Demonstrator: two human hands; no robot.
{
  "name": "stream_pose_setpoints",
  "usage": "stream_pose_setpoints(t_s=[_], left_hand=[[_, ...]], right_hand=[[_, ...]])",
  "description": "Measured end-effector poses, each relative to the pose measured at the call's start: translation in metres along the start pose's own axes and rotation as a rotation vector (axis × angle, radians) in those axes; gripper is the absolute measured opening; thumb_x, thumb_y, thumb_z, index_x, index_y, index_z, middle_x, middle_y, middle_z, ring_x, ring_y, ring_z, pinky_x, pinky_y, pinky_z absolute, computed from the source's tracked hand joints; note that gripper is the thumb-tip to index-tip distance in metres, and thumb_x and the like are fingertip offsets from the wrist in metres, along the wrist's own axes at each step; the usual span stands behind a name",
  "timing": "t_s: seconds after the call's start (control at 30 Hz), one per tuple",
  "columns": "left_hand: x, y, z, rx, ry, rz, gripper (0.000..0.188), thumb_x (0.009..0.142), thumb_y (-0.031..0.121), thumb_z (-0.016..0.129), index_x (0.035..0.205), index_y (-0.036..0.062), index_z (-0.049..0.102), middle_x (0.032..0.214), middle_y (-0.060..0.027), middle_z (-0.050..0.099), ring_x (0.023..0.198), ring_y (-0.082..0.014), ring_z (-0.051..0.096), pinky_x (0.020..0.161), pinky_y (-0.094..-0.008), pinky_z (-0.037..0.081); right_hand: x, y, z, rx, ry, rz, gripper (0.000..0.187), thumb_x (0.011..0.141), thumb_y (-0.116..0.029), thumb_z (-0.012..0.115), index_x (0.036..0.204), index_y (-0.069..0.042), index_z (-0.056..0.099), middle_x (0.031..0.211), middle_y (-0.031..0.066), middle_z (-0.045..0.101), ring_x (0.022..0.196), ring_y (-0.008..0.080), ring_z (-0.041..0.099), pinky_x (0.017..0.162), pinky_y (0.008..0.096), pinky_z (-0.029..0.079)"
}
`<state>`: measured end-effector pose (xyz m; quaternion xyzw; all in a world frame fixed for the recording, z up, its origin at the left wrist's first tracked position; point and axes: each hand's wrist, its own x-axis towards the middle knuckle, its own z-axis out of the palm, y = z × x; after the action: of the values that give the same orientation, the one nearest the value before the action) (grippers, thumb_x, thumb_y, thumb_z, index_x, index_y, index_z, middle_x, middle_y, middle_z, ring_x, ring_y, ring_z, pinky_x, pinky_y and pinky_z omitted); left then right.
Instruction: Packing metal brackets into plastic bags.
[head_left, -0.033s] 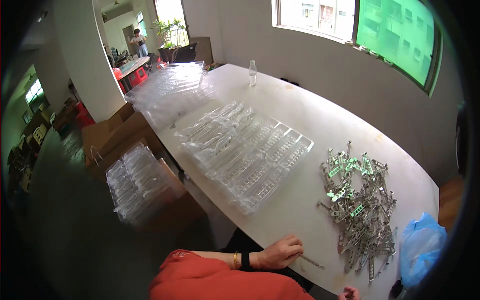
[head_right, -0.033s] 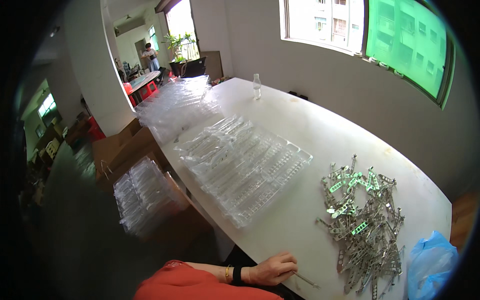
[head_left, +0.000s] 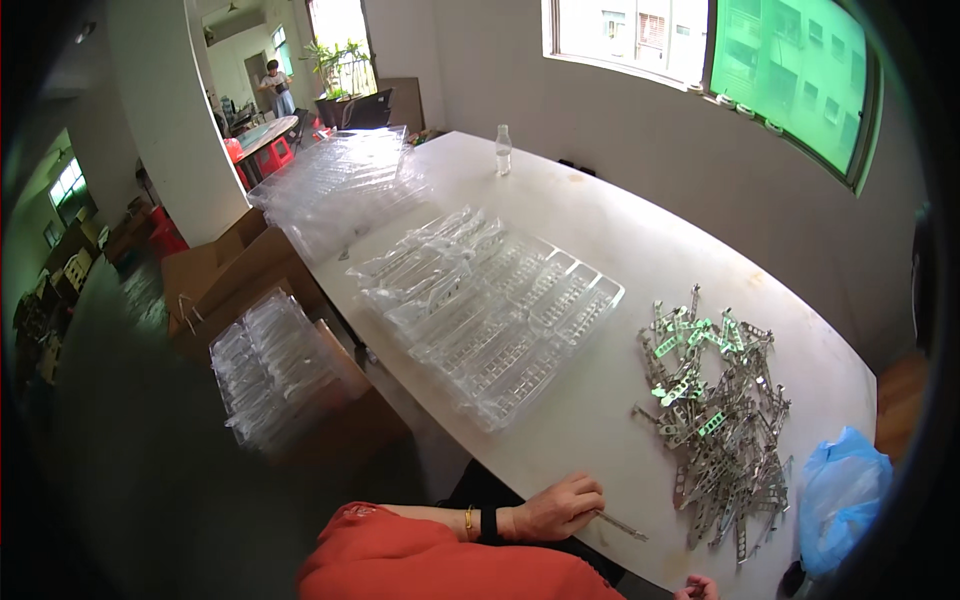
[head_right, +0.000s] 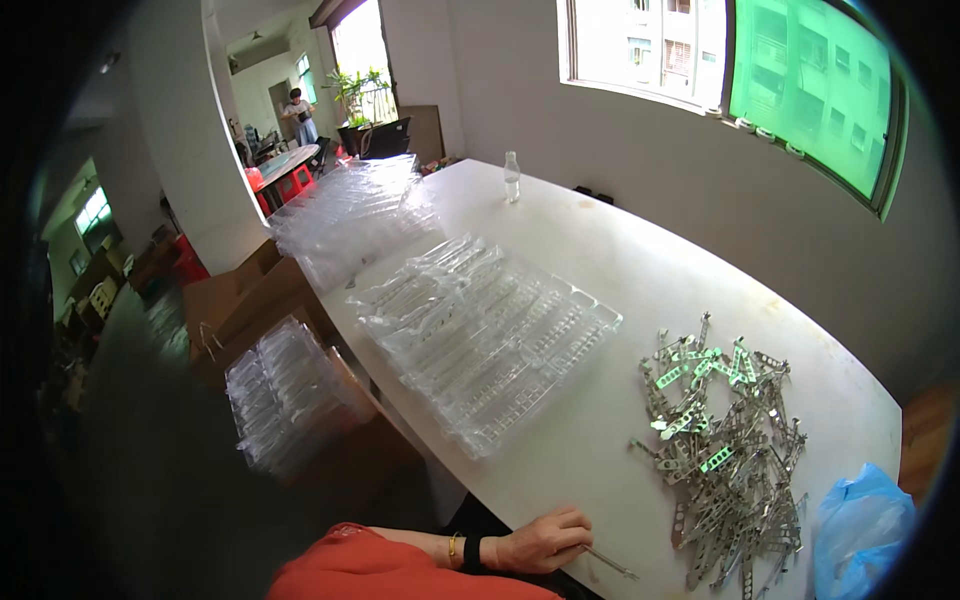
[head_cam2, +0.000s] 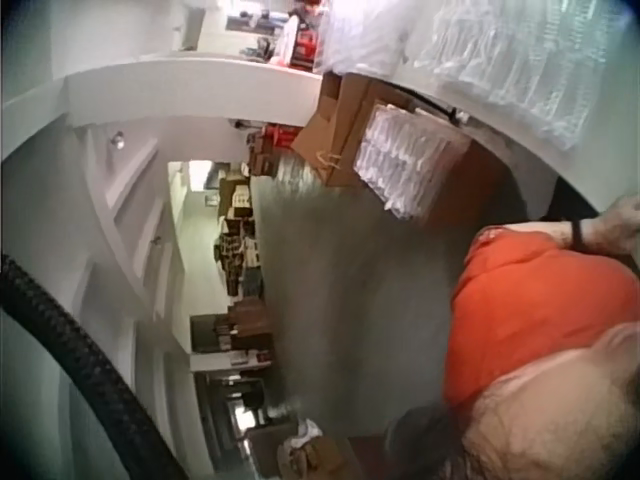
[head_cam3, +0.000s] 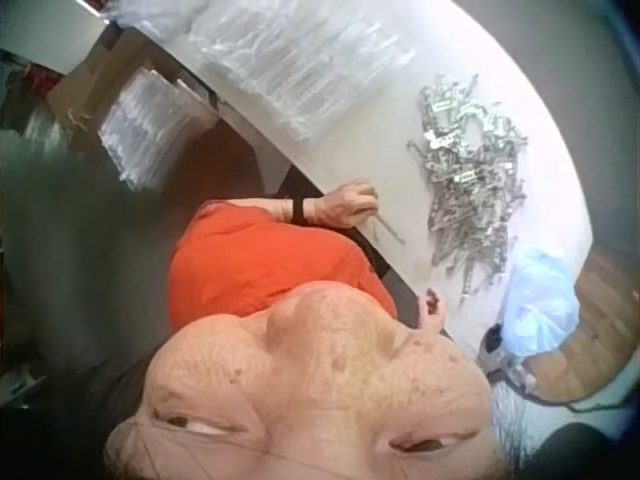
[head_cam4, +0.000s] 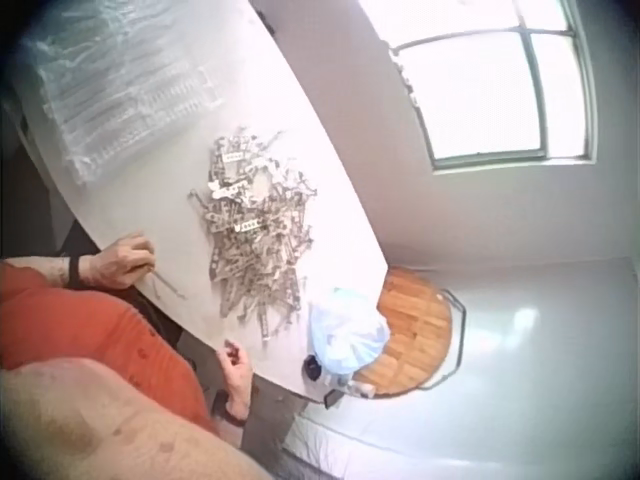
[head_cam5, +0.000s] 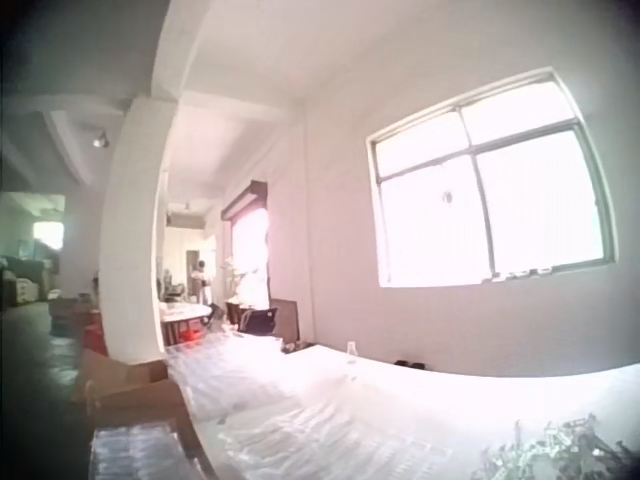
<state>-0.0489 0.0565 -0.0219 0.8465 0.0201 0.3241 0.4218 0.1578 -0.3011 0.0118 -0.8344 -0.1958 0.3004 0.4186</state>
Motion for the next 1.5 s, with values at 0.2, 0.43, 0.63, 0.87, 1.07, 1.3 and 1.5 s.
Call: stream_pose_setpoints(t_s=[0.2,0.43,0.63,0.87,1.07,1.3,1.5], left_hand=[[0.002,-0.001,0.003,-0.025,-0.021,-0.004,0.011,0.091,0.001,0.066,0.100,0.0028,0.062,0.102,-0.0125,0.058,0.095,-0.0322,0.059,0.081,-0.0390,0.050],[0.000,-0.010,0.001,0.032,-0.042,-0.113,0.017,0.085,-0.002,0.069,0.101,0.0012,0.065,0.101,-0.0183,0.064,0.098,-0.0378,0.061,0.084,-0.0438,0.051],[0.005,0.001,0.003,-0.006,-0.020,-0.242,0.011,0.089,-0.003,0.068,0.099,0.0012,0.065,0.100,-0.0126,0.061,0.087,-0.0260,0.059,0.077,-0.0330,0.048],[0.007,-0.002,-0.002,-0.077,-0.073,-0.247,0.010,0.090,-0.004,0.067,0.098,0.0010,0.064,0.097,-0.0092,0.059,0.085,-0.0194,0.057,0.074,-0.0295,0.047],[0.011,0.007,-0.008,-0.072,-0.166,-0.112,0.012,0.087,-0.005,0.069,0.096,0.0009,0.063,0.095,-0.0097,0.060,0.083,-0.0211,0.058,0.074,-0.0315,0.047],[0.008,0.013,-0.008,-0.105,-0.209,-0.091,0.016,0.082,-0.006,0.070,0.094,0.0023,0.064,0.094,-0.0114,0.061,0.083,-0.0262,0.058,0.071,-0.0368,0.047],[0.007,0.018,-0.008,-0.216,-0.226,-0.203,0.016,0.085,-0.006,0.070,0.098,0.0017,0.065,0.099,-0.0100,0.060,0.078,-0.0187,0.059,0.070,-0.0311,0.050]], right_hand=[[-0.008,0.008,0.003,0.042,0.038,-0.005,0.042,0.092,-0.018,0.077,0.131,-0.010,0.065,0.102,-0.0013,0.066,0.086,0.0082,0.058,0.077,0.0240,0.048],[0.005,-0.020,0.015,0.091,0.098,0.028,0.029,0.085,-0.006,0.072,0.113,-0.004,0.066,0.091,-0.0057,0.057,0.079,0.0040,0.050,0.072,0.0203,0.043],[-0.009,-0.016,0.018,0.050,0.144,0.045,0.031,0.090,-0.010,0.072,0.120,-0.002,0.066,0.091,-0.0044,0.060,0.078,0.0046,0.051,0.074,0.0208,0.045],[-0.012,-0.053,0.040,0.165,0.096,0.029,0.031,0.091,-0.009,0.072,0.122,-0.003,0.066,0.100,0.0003,0.066,0.091,0.0081,0.060,0.083,0.0244,0.050],[-0.002,-0.104,0.075,0.097,-0.022,-0.260,0.037,0.090,-0.007,0.074,0.125,-0.003,0.064,0.105,0.0045,0.068,0.094,0.0121,0.065,0.087,0.0281,0.052],[0.006,-0.115,0.103,0.001,-0.067,-0.400,0.023,0.090,-0.003,0.072,0.112,-0.003,0.068,0.098,0.0075,0.069,0.086,0.0155,0.066,0.076,0.0288,0.053],[0.006,-0.118,0.108,-0.013,0.010,-0.425,0.012,0.090,0.000,0.071,0.102,-0.002,0.069,0.093,0.0074,0.069,0.081,0.0163,0.065,0.071,0.0292,0.051]])
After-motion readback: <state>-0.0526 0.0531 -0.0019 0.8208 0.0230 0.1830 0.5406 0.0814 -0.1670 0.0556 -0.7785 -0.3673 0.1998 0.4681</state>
